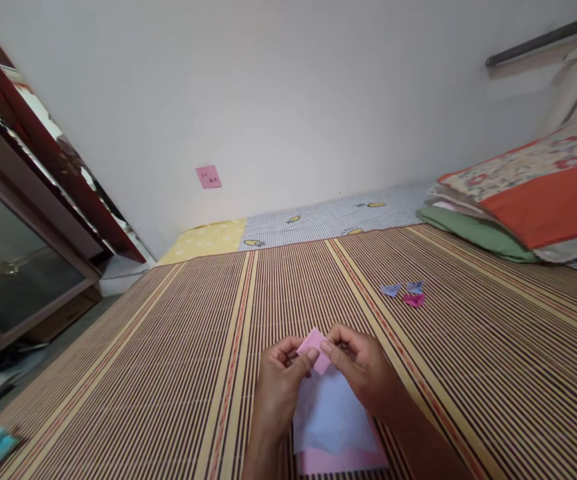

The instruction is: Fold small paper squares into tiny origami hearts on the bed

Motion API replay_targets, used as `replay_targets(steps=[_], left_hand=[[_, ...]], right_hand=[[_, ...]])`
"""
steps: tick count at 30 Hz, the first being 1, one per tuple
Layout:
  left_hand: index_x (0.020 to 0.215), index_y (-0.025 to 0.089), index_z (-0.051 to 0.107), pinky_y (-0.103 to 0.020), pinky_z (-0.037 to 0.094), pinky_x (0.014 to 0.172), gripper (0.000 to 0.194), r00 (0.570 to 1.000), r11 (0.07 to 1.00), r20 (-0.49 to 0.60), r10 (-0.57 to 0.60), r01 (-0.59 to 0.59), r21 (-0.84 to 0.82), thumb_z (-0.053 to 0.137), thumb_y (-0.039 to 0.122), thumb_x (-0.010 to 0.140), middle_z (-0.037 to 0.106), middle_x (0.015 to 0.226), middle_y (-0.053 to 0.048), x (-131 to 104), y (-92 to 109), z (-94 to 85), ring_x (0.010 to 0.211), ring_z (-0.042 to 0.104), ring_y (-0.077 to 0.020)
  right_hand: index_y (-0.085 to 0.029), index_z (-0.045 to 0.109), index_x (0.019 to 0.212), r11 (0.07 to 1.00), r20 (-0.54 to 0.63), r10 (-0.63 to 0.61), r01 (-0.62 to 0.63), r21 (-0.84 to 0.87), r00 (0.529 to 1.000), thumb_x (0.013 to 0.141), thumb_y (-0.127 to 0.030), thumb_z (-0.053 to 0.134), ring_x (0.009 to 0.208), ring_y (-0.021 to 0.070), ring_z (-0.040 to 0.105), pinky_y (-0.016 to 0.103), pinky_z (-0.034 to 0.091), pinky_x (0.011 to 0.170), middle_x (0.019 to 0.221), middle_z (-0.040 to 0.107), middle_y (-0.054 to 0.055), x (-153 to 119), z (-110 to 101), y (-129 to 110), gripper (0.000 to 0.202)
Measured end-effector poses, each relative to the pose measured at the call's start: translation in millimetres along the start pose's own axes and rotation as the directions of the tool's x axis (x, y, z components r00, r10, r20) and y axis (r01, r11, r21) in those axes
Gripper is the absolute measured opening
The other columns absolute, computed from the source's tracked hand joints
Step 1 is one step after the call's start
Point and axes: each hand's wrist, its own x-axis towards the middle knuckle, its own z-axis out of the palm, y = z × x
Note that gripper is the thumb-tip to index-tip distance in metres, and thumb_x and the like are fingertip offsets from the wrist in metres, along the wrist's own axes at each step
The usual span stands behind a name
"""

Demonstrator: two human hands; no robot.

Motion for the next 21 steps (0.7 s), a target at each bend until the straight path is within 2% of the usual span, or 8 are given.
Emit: replay_targets(steps=[5, 11, 16, 21], left_hand=[[0.074, 0.014, 0.076, -0.023, 0.036, 0.058, 0.025, 0.999, 0.998, -0.008, 0.038, -0.038, 0.052, 0.078, 0.037, 0.081, 0.061, 0.064, -0.001, -0.4, -3.3, -1.2, 0.061, 0.048, -0.0122], [0.069, 0.014, 0.07, -0.024, 0.036, 0.061, 0.032, 0.998, 0.998, 0.034, 0.055, -0.056, 0.043, 0.069, 0.039, 0.089, 0.058, 0.064, 0.0, -2.1, -4.9, -3.9, 0.063, 0.047, -0.0135], [0.079, 0.015, 0.074, -0.024, 0.037, 0.062, 0.026, 0.999, 0.996, 0.02, 0.044, -0.045, 0.072, 0.072, 0.04, 0.086, 0.059, 0.068, 0.0, -3.1, -0.9, -2.1, 0.065, 0.049, -0.0136], [0.074, 0.015, 0.073, -0.024, 0.035, 0.06, 0.03, 0.998, 0.99, 0.022, 0.055, -0.057, 0.133, 0.072, 0.043, 0.085, 0.058, 0.065, 0.001, -2.3, 0.2, -1.4, 0.062, 0.047, -0.0136]], right_hand=[[-0.02, 0.055, 0.071, 1.0, -0.001, -0.011, 0.011, -0.009, 1.0, 0.095, -0.036, 0.057, 0.061, 0.0138, 0.046, 0.026, 0.034, 0.055, 0.064, 0.05, -0.004, -0.7, -0.6, -4.1, 0.03], [-0.02, 0.058, 0.075, 1.0, 0.04, -0.027, 0.026, 0.018, 0.999, 0.096, -0.035, 0.056, 0.063, 0.0147, 0.049, 0.026, 0.038, 0.057, 0.067, 0.053, -0.002, 0.9, -4.9, -1.7, 0.027], [-0.019, 0.06, 0.076, 0.998, 0.015, -0.054, 0.055, -0.026, 0.998, 0.096, -0.033, 0.055, 0.063, 0.0148, 0.05, 0.026, 0.037, 0.058, 0.068, 0.055, -0.002, -0.1, -4.8, -2.8, 0.025], [-0.02, 0.056, 0.071, 0.995, 0.004, -0.054, 0.054, -0.085, 0.999, 0.095, -0.033, 0.059, 0.059, 0.0138, 0.048, 0.026, 0.034, 0.056, 0.063, 0.05, -0.004, -0.1, -3.2, -5.3, 0.027]])
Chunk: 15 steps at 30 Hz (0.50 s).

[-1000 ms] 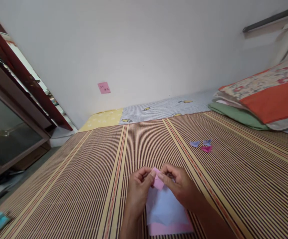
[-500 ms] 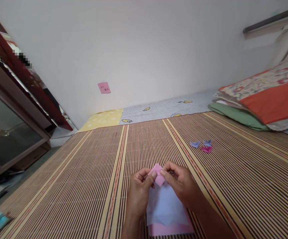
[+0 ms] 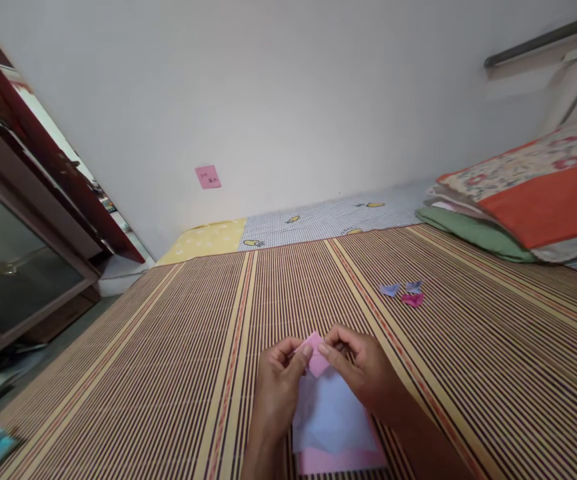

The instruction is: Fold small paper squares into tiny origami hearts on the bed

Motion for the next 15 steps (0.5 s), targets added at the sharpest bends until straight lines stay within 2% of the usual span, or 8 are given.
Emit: replay_targets(steps=[4, 8, 12, 15], left_hand=[[0.072, 0.016, 0.072, -0.025, 0.036, 0.06, 0.031, 0.998, 1.0, 0.06, 0.007, -0.008, 0.009, 0.071, 0.043, 0.086, 0.056, 0.064, 0.001, -1.2, 0.3, -0.9, 0.062, 0.047, -0.014], [0.073, 0.015, 0.071, -0.025, 0.035, 0.06, 0.03, 0.992, 1.0, 0.123, -0.003, 0.001, 0.015, 0.071, 0.042, 0.086, 0.057, 0.065, 0.0, -2.7, 1.1, -1.9, 0.063, 0.047, -0.0141], [0.068, 0.016, 0.065, -0.024, 0.034, 0.058, 0.033, 0.992, 0.999, 0.121, -0.034, 0.037, -0.017, 0.074, 0.044, 0.084, 0.056, 0.064, 0.001, -2.4, 1.6, -3.1, 0.06, 0.047, -0.0131], [0.067, 0.016, 0.064, -0.023, 0.033, 0.057, 0.034, 0.988, 0.999, 0.145, -0.05, 0.051, -0.003, 0.075, 0.044, 0.083, 0.055, 0.062, 0.002, -2.0, 2.2, -2.6, 0.059, 0.046, -0.0123]], right_hand=[[-0.02, 0.06, 0.075, 0.999, -0.018, 0.011, -0.01, 0.039, 1.0, 0.095, -0.033, 0.06, 0.064, 0.015, 0.052, 0.026, 0.038, 0.059, 0.067, 0.056, -0.002, 0.1, 0.8, -1.9, 0.023], [-0.019, 0.06, 0.073, 0.994, -0.015, 0.032, -0.03, 0.107, 0.999, 0.094, -0.033, 0.06, 0.061, 0.0146, 0.051, 0.026, 0.038, 0.056, 0.065, 0.054, -0.002, -0.9, 2.0, -0.2, 0.025], [-0.019, 0.059, 0.073, 0.972, 0.044, 0.088, -0.095, 0.216, 0.995, 0.092, -0.036, 0.061, 0.06, 0.0139, 0.049, 0.025, 0.037, 0.054, 0.064, 0.052, -0.003, 0.3, -0.3, 5.1, 0.026], [-0.019, 0.058, 0.07, 0.972, 0.103, 0.097, -0.117, 0.205, 0.99, 0.09, -0.036, 0.062, 0.058, 0.0131, 0.047, 0.024, 0.035, 0.053, 0.062, 0.049, -0.004, 1.6, -3.8, 7.9, 0.027]])
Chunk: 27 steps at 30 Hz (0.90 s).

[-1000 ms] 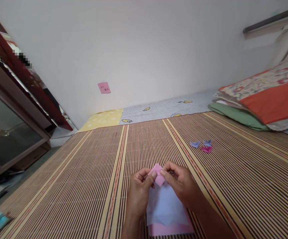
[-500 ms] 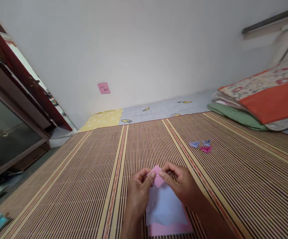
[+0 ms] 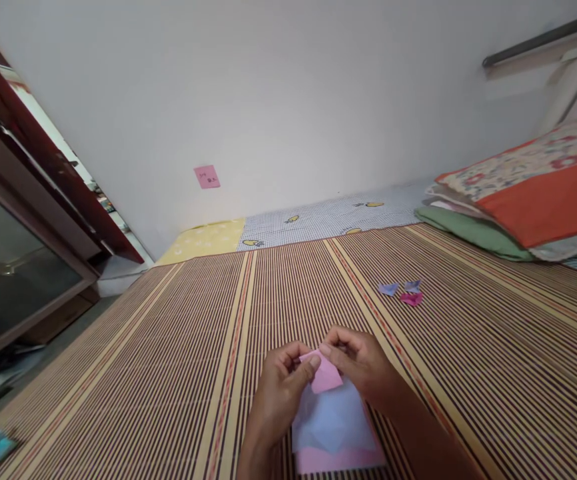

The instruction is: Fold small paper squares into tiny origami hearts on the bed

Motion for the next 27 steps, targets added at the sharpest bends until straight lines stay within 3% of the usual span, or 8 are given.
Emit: replay_targets(steps=[3, 8, 13, 18, 23, 27], left_hand=[[0.067, 0.015, 0.066, -0.022, 0.034, 0.055, 0.032, 0.999, 0.997, 0.003, -0.047, 0.047, -0.062, 0.081, 0.042, 0.076, 0.057, 0.06, 0.002, 0, 0, 3.9, 0.056, 0.047, -0.0115], [0.077, 0.013, 0.075, -0.026, 0.047, 0.065, 0.027, 0.996, 0.978, 0.03, -0.081, 0.085, -0.189, 0.088, 0.036, 0.068, 0.07, 0.067, -0.004, 2, 0, 13.8, 0.062, 0.061, -0.0158], [0.077, 0.014, 0.076, -0.025, 0.047, 0.062, 0.024, 0.998, 0.983, -0.045, -0.052, 0.043, -0.178, 0.088, 0.033, 0.069, 0.07, 0.064, -0.003, 4, -1, 17.5, 0.06, 0.061, -0.0148], [0.07, 0.014, 0.077, -0.027, 0.048, 0.067, 0.019, 0.998, 0.982, 0.001, -0.058, 0.057, -0.18, 0.086, 0.03, 0.069, 0.072, 0.066, -0.006, 3, -1, 20.2, 0.064, 0.063, -0.0167], [0.067, 0.015, 0.075, -0.026, 0.047, 0.062, 0.018, 0.996, 0.985, -0.077, -0.049, 0.035, -0.167, 0.086, 0.029, 0.067, 0.07, 0.062, -0.003, 3, -1, 24.2, 0.06, 0.06, -0.0154], [0.073, 0.013, 0.077, -0.025, 0.047, 0.064, 0.02, 0.998, 0.983, -0.036, -0.048, 0.04, -0.182, 0.087, 0.03, 0.068, 0.072, 0.068, -0.005, 3, -2, 20.0, 0.064, 0.061, -0.0154]], right_hand=[[-0.019, 0.057, 0.068, 1.0, -0.014, -0.023, 0.024, 0.017, 1.0, 0.089, -0.033, 0.061, 0.057, 0.0128, 0.047, 0.024, 0.036, 0.053, 0.062, 0.049, -0.004, 0, -1, -1, 0.026], [-0.021, 0.056, 0.07, 0.989, -0.066, 0.0, 0.01, 0.146, 0.998, 0.092, -0.034, 0.06, 0.051, 0.0144, 0.056, 0.026, 0.043, 0.051, 0.057, 0.055, -0.003, -1, 2, -1, 0.026], [-0.02, 0.058, 0.068, 0.993, -0.16, -0.008, 0.027, 0.117, 0.987, 0.09, -0.038, 0.063, 0.05, 0.0134, 0.053, 0.025, 0.043, 0.048, 0.056, 0.053, -0.004, 0, 5, 1, 0.029], [-0.02, 0.057, 0.067, 0.99, -0.227, -0.002, 0.035, 0.139, 0.974, 0.09, -0.037, 0.062, 0.047, 0.012, 0.05, 0.023, 0.039, 0.044, 0.054, 0.05, -0.005, 1, 8, 0, 0.028], [-0.021, 0.056, 0.069, 0.981, -0.223, 0.008, 0.036, 0.192, 0.975, 0.092, -0.037, 0.063, 0.045, 0.0121, 0.049, 0.024, 0.041, 0.045, 0.054, 0.048, -0.006, -1, 12, -1, 0.028], [-0.021, 0.056, 0.069, 0.993, -0.248, -0.034, 0.061, 0.105, 0.968, 0.093, -0.036, 0.06, 0.05, 0.0125, 0.046, 0.024, 0.037, 0.048, 0.056, 0.047, -0.005, -2, 10, -3, 0.029]])
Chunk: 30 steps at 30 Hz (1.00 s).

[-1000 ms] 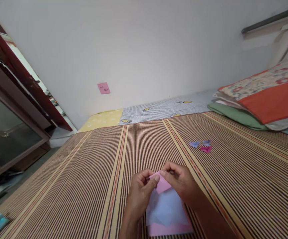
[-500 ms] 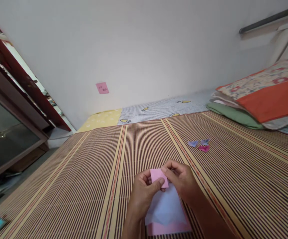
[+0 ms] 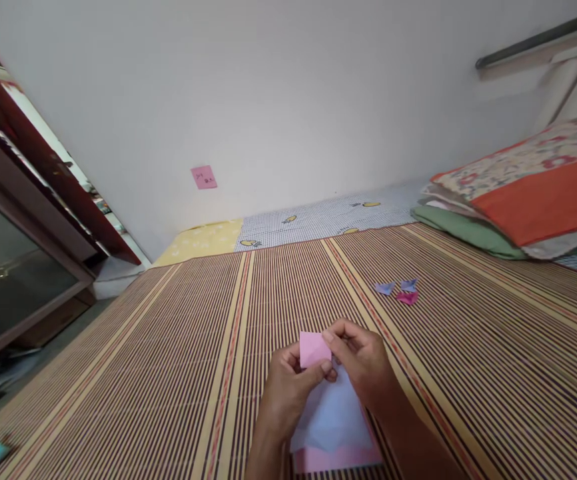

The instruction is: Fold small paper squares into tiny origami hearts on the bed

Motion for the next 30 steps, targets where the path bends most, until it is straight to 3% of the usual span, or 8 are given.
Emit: replay_targets(steps=[3, 7, 14, 18, 20, 23, 26, 30], left_hand=[[0.079, 0.014, 0.076, -0.024, 0.046, 0.063, 0.026, 1.0, 0.998, -0.025, -0.007, 0.005, -0.064, 0.088, 0.035, 0.068, 0.072, 0.072, -0.004, 1, 0, -4.6, 0.065, 0.061, -0.014], [0.069, 0.014, 0.07, -0.02, 0.041, 0.055, 0.03, 0.994, 0.996, -0.105, 0.019, -0.028, -0.085, 0.089, 0.037, 0.069, 0.064, 0.062, 0.001, 3, 0, -6.4, 0.056, 0.053, -0.0094], [0.086, 0.012, 0.077, -0.024, 0.048, 0.066, 0.024, 0.999, 0.994, -0.033, 0.014, -0.018, -0.104, 0.085, 0.032, 0.076, 0.073, 0.074, -0.005, 2, -4, -6.4, 0.068, 0.063, -0.0141], [0.087, 0.011, 0.077, -0.024, 0.046, 0.062, 0.022, 0.997, 0.961, 0.081, 0.0, 0.023, -0.276, 0.084, 0.029, 0.076, 0.071, 0.069, -0.004, 1, -2, -8.4, 0.061, 0.061, -0.0131], [0.081, 0.01, 0.077, -0.023, 0.044, 0.059, 0.021, 0.987, 0.921, 0.158, -0.027, 0.086, -0.379, 0.084, 0.028, 0.075, 0.067, 0.065, -0.004, 2, -3, -8.6, 0.058, 0.059, -0.0124], [0.073, 0.009, 0.074, -0.023, 0.042, 0.056, 0.021, 0.96, 0.843, 0.275, -0.042, 0.182, -0.506, 0.084, 0.027, 0.075, 0.062, 0.057, -0.002, 2, -7, -4.8, 0.053, 0.057, -0.0115], [0.072, 0.011, 0.072, -0.023, 0.041, 0.053, 0.019, 0.921, 0.731, 0.381, -0.081, 0.315, -0.605, 0.084, 0.026, 0.074, 0.057, 0.052, 0.001, 2, -15, 3.4, 0.048, 0.054, -0.0114], [0.064, 0.013, 0.065, -0.024, 0.042, 0.053, 0.029, 0.862, 0.593, 0.484, -0.149, 0.47, -0.654, 0.084, 0.031, 0.074, 0.055, 0.051, 0.002, 1, -25, 13.0, 0.046, 0.052, -0.0107]], right_hand=[[-0.02, 0.057, 0.068, 0.998, 0.036, -0.01, 0.012, -0.057, 0.999, 0.092, -0.034, 0.06, 0.054, 0.0124, 0.044, 0.025, 0.034, 0.051, 0.058, 0.045, -0.005, 2, -3, -1, 0.027], [-0.019, 0.057, 0.07, 0.997, 0.09, 0.007, 0.001, -0.083, 0.996, 0.092, -0.033, 0.06, 0.057, 0.0123, 0.042, 0.025, 0.032, 0.053, 0.061, 0.044, -0.005, 2, -3, -1, 0.027], [-0.019, 0.058, 0.069, 0.999, 0.061, -0.009, 0.011, -0.038, 0.998, 0.093, -0.034, 0.062, 0.057, 0.0121, 0.042, 0.025, 0.033, 0.053, 0.06, 0.045, -0.005, 3, -2, 3, 0.029], [-0.019, 0.066, 0.076, 0.999, 0.155, -0.001, -0.005, 0.04, 0.988, 0.097, -0.039, 0.058, 0.063, 0.0136, 0.054, 0.025, 0.044, 0.059, 0.068, 0.058, -0.002, 7, -12, 4, 0.03], [-0.022, 0.073, 0.098, 0.998, 0.217, -0.02, 0.006, 0.065, 0.976, 0.098, -0.038, 0.059, 0.083, 0.0169, 0.064, 0.028, 0.051, 0.075, 0.09, 0.069, 0.003, 9, -19, 3, 0.021], [-0.028, 0.073, 0.12, 0.992, 0.334, -0.117, 0.097, 0.076, 0.935, 0.095, -0.032, 0.067, 0.116, 0.0223, 0.061, 0.035, 0.047, 0.098, 0.121, 0.067, 0.006, 9, -28, 0, 0.026], [-0.028, 0.077, 0.109, 0.979, 0.397, -0.199, 0.166, 0.114, 0.896, 0.094, -0.028, 0.07, 0.11, 0.0217, 0.063, 0.035, 0.047, 0.098, 0.109, 0.07, 0.005, 10, -30, -2, 0.017], [-0.024, 0.076, 0.091, 0.977, 0.387, -0.209, 0.173, 0.127, 0.898, 0.094, -0.024, 0.068, 0.093, 0.0193, 0.063, 0.033, 0.048, 0.086, 0.092, 0.067, 0.002, 9, -31, -3, 0.008]])
